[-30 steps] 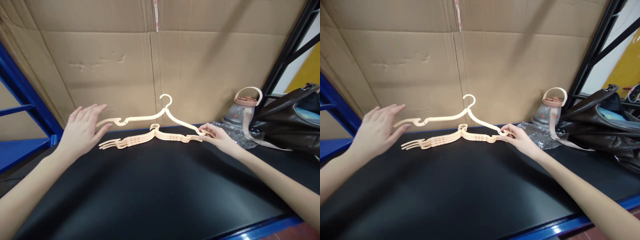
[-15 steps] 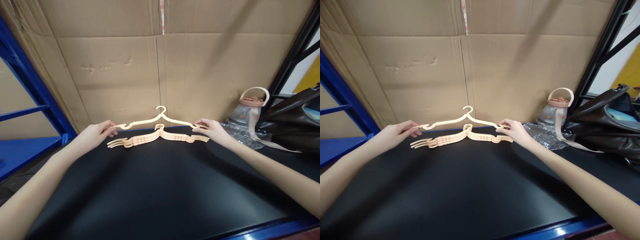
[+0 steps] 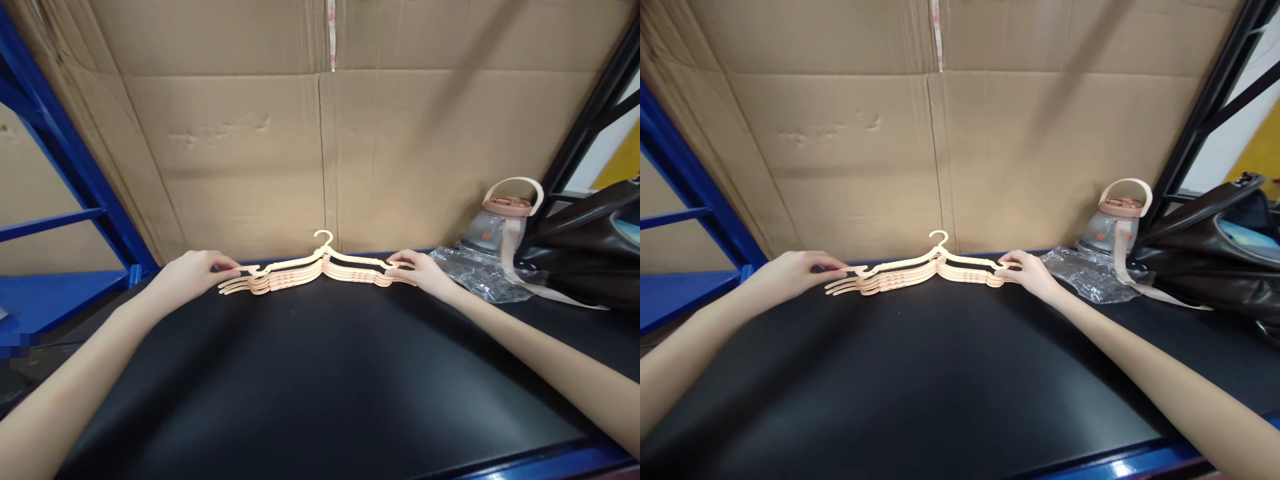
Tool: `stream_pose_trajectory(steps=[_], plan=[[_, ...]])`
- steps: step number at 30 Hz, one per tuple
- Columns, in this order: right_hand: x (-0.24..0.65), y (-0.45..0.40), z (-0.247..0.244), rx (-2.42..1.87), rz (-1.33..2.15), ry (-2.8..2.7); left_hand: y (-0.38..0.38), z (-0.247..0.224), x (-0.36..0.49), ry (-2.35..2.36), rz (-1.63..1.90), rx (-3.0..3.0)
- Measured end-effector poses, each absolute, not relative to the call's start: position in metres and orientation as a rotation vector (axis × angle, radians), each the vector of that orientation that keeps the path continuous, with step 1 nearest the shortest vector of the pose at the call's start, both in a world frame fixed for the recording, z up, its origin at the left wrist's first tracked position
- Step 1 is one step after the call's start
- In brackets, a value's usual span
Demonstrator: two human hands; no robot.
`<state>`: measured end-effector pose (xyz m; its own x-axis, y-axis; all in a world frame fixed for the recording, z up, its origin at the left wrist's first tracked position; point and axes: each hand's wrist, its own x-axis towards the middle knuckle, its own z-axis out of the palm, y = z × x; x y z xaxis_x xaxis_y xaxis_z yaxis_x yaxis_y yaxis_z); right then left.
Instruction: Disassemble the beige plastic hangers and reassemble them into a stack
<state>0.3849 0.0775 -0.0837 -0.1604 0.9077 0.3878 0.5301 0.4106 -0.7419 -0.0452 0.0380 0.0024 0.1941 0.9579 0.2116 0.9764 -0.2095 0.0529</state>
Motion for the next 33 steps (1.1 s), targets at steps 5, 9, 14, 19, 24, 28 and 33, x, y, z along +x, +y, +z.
stream_pose_trajectory(steps=[5, 9, 14, 19, 24, 28, 33], plan=[[0.381, 0.078, -0.086, -1.232, 0.578, -1.835, 0.037, 0.003, -0.042, -2.029, -0.261, -2.261], [0.381, 0.075, -0.083, -1.253, 0.569, -1.838, 0.039, 0.002, -0.041, -2.094, -0.250, -2.280], [0.383, 0.070, -0.077, -1.285, 0.553, -1.846, 0.039, 0.002, -0.041, -2.094, -0.242, -2.287], [0.382, 0.069, -0.080, -1.278, 0.580, -1.860, 0.039, 0.000, -0.042, -2.111, -0.232, -2.277], [0.381, 0.071, -0.084, -1.282, 0.590, -1.861, 0.042, -0.004, -0.046, -2.120, -0.246, -2.257], [0.380, 0.070, -0.084, -1.292, 0.581, -1.868, 0.045, -0.007, -0.048, -2.119, -0.251, -2.267], [0.379, 0.066, -0.080, -1.315, 0.522, -1.876, 0.046, -0.008, -0.048, -2.122, -0.244, -2.262]])
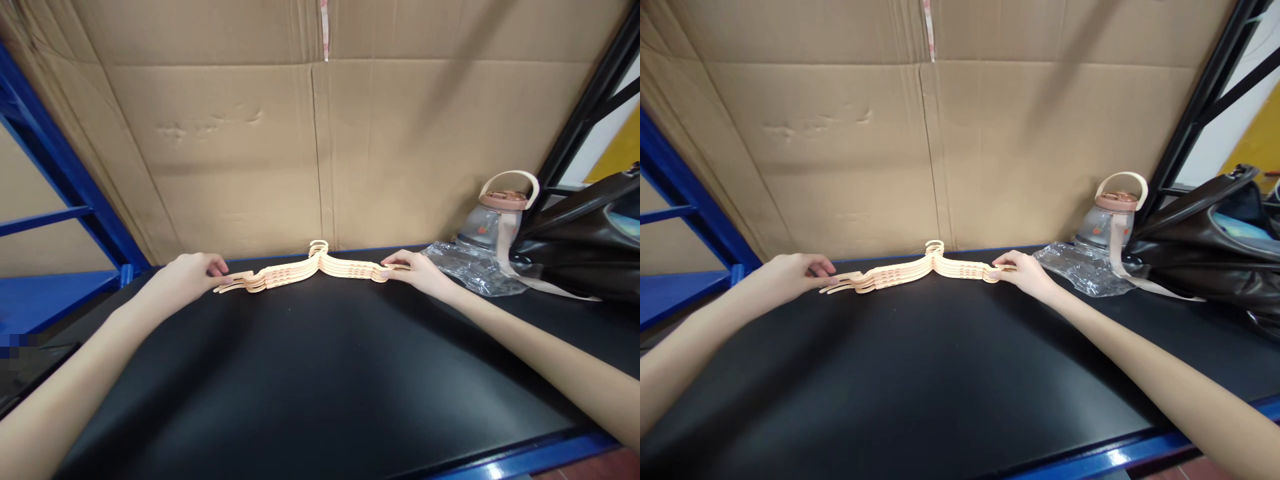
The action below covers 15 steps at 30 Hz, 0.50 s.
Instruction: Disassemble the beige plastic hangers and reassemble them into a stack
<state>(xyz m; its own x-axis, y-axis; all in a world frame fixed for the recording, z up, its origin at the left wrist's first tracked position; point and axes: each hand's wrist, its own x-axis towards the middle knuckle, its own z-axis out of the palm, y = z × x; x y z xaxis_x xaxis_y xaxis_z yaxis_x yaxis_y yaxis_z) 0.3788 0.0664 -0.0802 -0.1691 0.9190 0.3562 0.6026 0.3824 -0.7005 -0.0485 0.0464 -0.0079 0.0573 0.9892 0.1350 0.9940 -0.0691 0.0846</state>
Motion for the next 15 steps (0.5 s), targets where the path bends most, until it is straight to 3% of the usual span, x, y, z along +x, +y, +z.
stream_pose_trajectory(steps=[15], plan=[[0.3780, 0.0676, -0.0796, -1.337, 0.424, -1.941, 0.0422, -0.0065, -0.0440, -2.202, -0.171, -2.221]])
